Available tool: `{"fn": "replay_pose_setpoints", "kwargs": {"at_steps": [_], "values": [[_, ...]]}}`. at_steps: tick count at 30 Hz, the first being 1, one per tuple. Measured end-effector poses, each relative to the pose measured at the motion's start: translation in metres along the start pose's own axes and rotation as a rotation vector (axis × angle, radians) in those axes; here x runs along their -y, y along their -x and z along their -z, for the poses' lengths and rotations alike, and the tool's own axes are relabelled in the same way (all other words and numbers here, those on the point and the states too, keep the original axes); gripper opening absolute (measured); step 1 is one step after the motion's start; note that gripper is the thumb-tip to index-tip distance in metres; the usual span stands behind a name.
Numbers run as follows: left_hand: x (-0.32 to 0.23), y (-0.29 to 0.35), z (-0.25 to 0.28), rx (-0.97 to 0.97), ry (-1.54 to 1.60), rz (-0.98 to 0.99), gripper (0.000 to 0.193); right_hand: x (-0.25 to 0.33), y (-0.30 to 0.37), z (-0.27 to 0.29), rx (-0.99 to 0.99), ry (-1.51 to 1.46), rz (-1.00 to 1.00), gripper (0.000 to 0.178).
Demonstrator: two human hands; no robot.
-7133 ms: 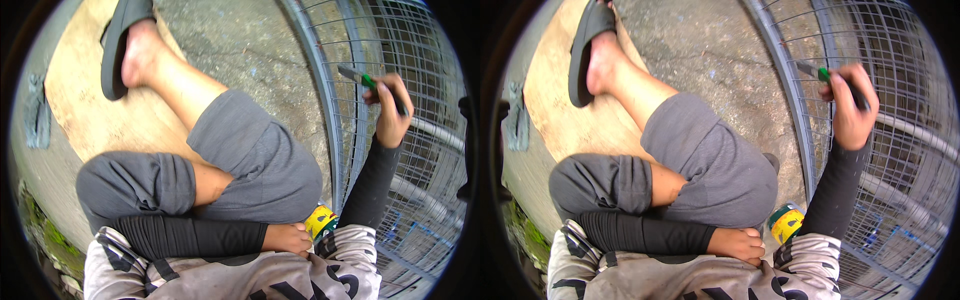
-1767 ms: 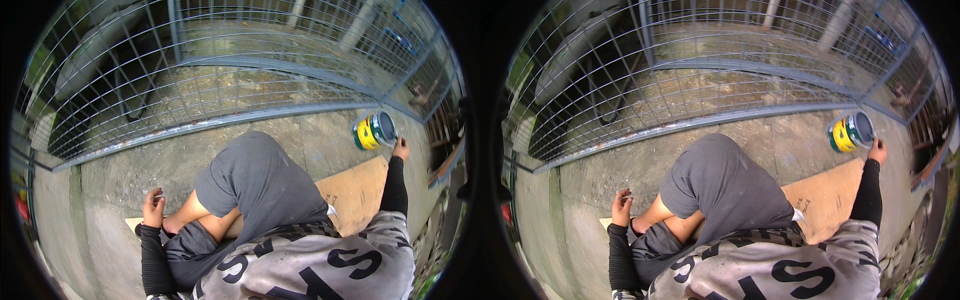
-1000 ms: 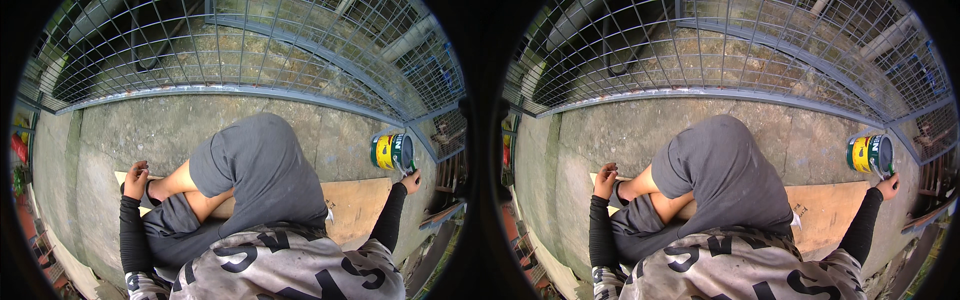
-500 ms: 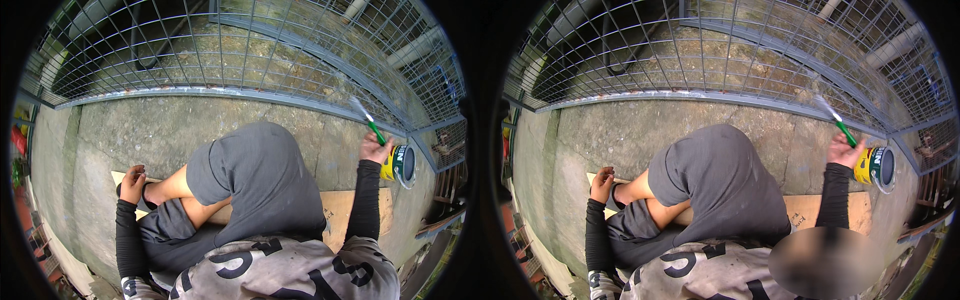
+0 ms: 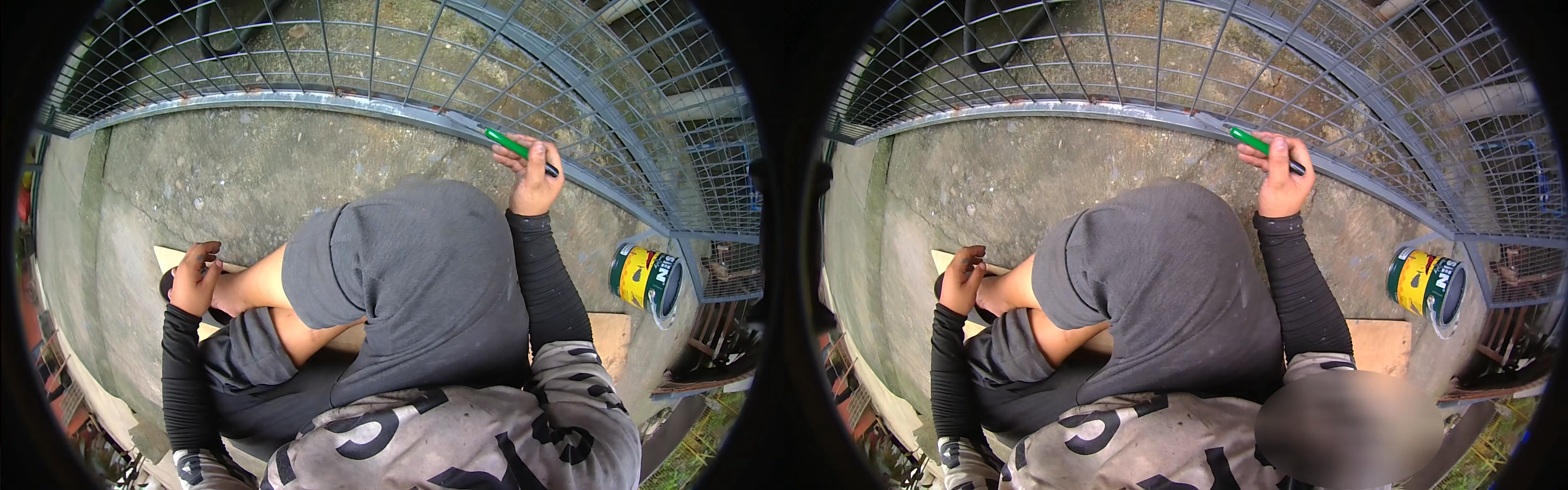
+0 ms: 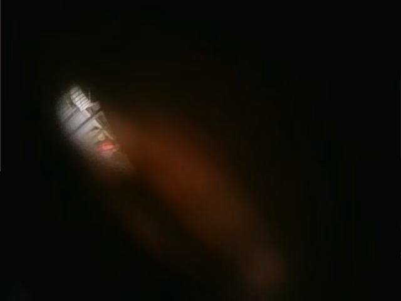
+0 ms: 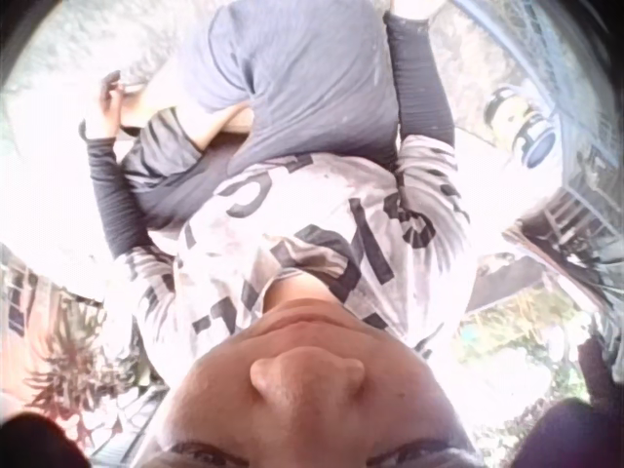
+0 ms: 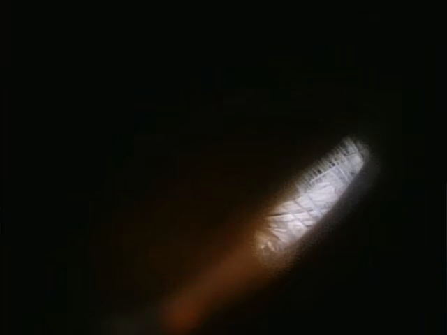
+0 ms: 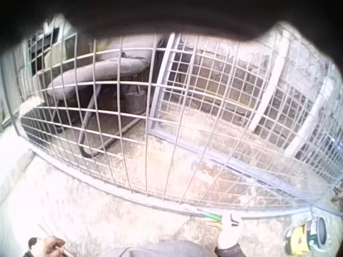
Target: The person sits on a piece of cardboard and uses a paintbrush to apply grey paint to the lower horizontal rail of a metal wire fence. They repeatedly dip the brush into a paint can and continue painting along the rail.
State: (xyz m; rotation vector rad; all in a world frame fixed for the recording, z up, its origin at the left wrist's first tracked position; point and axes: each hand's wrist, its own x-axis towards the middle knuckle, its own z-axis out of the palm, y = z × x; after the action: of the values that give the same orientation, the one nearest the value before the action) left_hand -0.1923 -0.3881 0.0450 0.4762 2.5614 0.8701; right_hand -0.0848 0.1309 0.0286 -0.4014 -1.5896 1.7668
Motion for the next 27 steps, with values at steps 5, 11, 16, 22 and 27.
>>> {"fn": "replay_pose_setpoints", "kwargs": {"at_steps": [5,11,16,22,27], "values": [[-0.005,-0.001,0.0,0.008,-0.01,0.002,0.028,-0.013,-0.003,-0.009,0.019,0.018,0.017,0.029],[-0.008,-0.005,-0.002,0.012,-0.033,-0.027,0.028,-0.018,-0.006,-0.018,0.058,0.009,0.012,0.024],[-0.009,-0.004,-0.001,0.023,-0.056,-0.019,0.028,-0.023,-0.008,-0.017,0.105,0.253,0.181,0.015],[-0.013,-0.003,-0.001,0.014,-0.062,-0.046,0.028,0.001,-0.001,-0.013,0.23,0.736,0.475,0.014],[-0.009,-0.003,-0.001,0.004,-0.062,-0.041,0.029,0.016,0.002,-0.019,0.299,0.887,0.602,0.014]]}}
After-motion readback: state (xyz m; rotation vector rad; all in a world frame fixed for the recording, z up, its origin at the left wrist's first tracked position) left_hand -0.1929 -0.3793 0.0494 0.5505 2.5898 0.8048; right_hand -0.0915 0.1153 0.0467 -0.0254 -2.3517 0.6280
